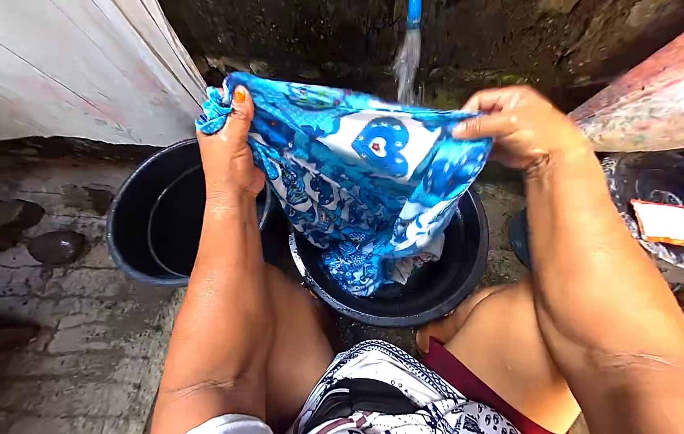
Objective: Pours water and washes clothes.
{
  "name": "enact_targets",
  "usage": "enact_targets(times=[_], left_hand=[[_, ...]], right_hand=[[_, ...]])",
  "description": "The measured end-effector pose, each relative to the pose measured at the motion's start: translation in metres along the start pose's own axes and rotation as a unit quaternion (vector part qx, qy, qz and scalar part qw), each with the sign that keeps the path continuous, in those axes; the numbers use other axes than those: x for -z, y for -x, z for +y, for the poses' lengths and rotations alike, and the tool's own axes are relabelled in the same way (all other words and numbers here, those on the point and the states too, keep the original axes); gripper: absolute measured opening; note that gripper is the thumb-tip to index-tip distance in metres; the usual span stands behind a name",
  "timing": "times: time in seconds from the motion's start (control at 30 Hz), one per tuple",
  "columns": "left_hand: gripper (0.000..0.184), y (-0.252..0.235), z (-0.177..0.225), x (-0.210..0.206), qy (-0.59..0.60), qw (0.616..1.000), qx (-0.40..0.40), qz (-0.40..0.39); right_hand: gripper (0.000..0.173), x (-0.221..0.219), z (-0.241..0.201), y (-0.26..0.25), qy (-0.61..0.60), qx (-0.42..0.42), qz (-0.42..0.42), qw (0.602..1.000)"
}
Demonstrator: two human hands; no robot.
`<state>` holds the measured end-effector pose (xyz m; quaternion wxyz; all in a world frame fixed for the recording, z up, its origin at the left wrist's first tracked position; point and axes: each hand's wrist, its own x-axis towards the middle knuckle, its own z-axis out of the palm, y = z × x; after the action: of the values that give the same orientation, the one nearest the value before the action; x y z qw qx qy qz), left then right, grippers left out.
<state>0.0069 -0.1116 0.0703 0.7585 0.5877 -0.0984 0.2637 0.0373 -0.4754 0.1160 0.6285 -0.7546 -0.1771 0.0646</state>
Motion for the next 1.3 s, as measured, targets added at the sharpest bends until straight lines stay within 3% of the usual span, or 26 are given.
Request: enact_targets(times=[0.07,0.2,0.3,0.4,0.47,0.5,0.53,0.57,0.6,0.63,0.7,0.8,0.87,0.93,1.03,1.1,1.17,1.23,1.3], left_hand=[[0.005,0.002,-0.003,0.011,-0.042,0.999,0.015,-0.02],[0.007,0.005,-0.005,0.015,-0.058,0.996,0.03,-0.058],[0.008,0.004,-0.004,0.014,-0.029,0.995,0.03,-0.093],[0.012,0.005,0.003,0.0,0.072,0.992,0.025,-0.096],[0.028,0.011,-0.005,-0.025,0.164,0.983,0.011,-0.083],[0.053,0.018,-0.015,-0.04,0.164,0.98,0.011,-0.108],[0.08,0.027,-0.025,-0.056,0.142,0.978,0.024,-0.152],[0.095,0.036,-0.034,-0.072,0.12,0.971,0.051,-0.201],[0.098,0.044,-0.04,-0.084,0.095,0.959,0.082,-0.254],[0.09,0.05,-0.043,-0.089,0.061,0.946,0.11,-0.3],[0.063,0.051,-0.04,-0.084,-0.035,0.924,0.129,-0.358],[0.022,0.035,-0.032,-0.073,-0.24,0.889,0.071,-0.382],[0.018,0.034,-0.028,-0.069,-0.314,0.884,0.035,-0.345],[0.015,0.034,-0.024,-0.069,-0.315,0.898,-0.009,-0.305],[0.01,0.033,-0.006,-0.076,-0.29,0.91,-0.082,-0.285],[0.01,0.031,0.015,-0.083,-0.288,0.905,-0.126,-0.287],[0.01,0.024,0.046,-0.093,-0.306,0.888,-0.17,-0.297],[0.011,0.012,0.08,-0.105,-0.341,0.865,-0.206,-0.306],[0.014,-0.004,0.109,-0.118,-0.4,0.827,-0.231,-0.32]], right_hand=[[0.009,0.012,0.01,0.003,-0.016,-0.083,-0.045,0.995],[0.008,0.038,0.0,0.016,-0.023,-0.018,-0.076,0.997],[0.01,0.043,-0.004,0.019,0.058,0.035,-0.012,0.998],[0.015,0.033,-0.019,0.016,0.072,0.122,0.093,0.986],[0.018,0.0,-0.021,0.008,0.049,0.153,0.153,0.975],[0.018,-0.024,-0.016,0.005,0.05,0.145,0.15,0.977],[0.021,-0.049,-0.009,0.002,0.062,0.124,0.114,0.984],[0.024,-0.071,-0.001,-0.001,0.084,0.094,0.057,0.99],[0.026,-0.087,0.006,-0.005,0.11,0.065,-0.003,0.992],[0.026,-0.095,0.012,-0.008,0.128,0.035,-0.05,0.99],[0.022,-0.094,0.018,-0.006,0.095,-0.013,-0.058,0.994],[0.016,-0.094,0.022,-0.003,0.009,-0.002,0.072,0.997],[0.023,-0.105,0.037,0.001,-0.003,0.008,0.099,0.995],[0.035,-0.116,0.049,0.007,-0.024,0.003,0.034,0.999],[0.035,-0.128,0.055,0.019,-0.088,0.038,-0.038,0.995],[0.021,-0.13,0.051,0.022,-0.005,0.104,0.021,0.994],[0.012,-0.125,0.037,0.022,0.085,0.124,0.13,0.98],[0.012,-0.119,0.017,0.019,0.095,0.117,0.202,0.968],[0.016,-0.109,-0.011,0.016,0.069,0.105,0.216,0.968]])
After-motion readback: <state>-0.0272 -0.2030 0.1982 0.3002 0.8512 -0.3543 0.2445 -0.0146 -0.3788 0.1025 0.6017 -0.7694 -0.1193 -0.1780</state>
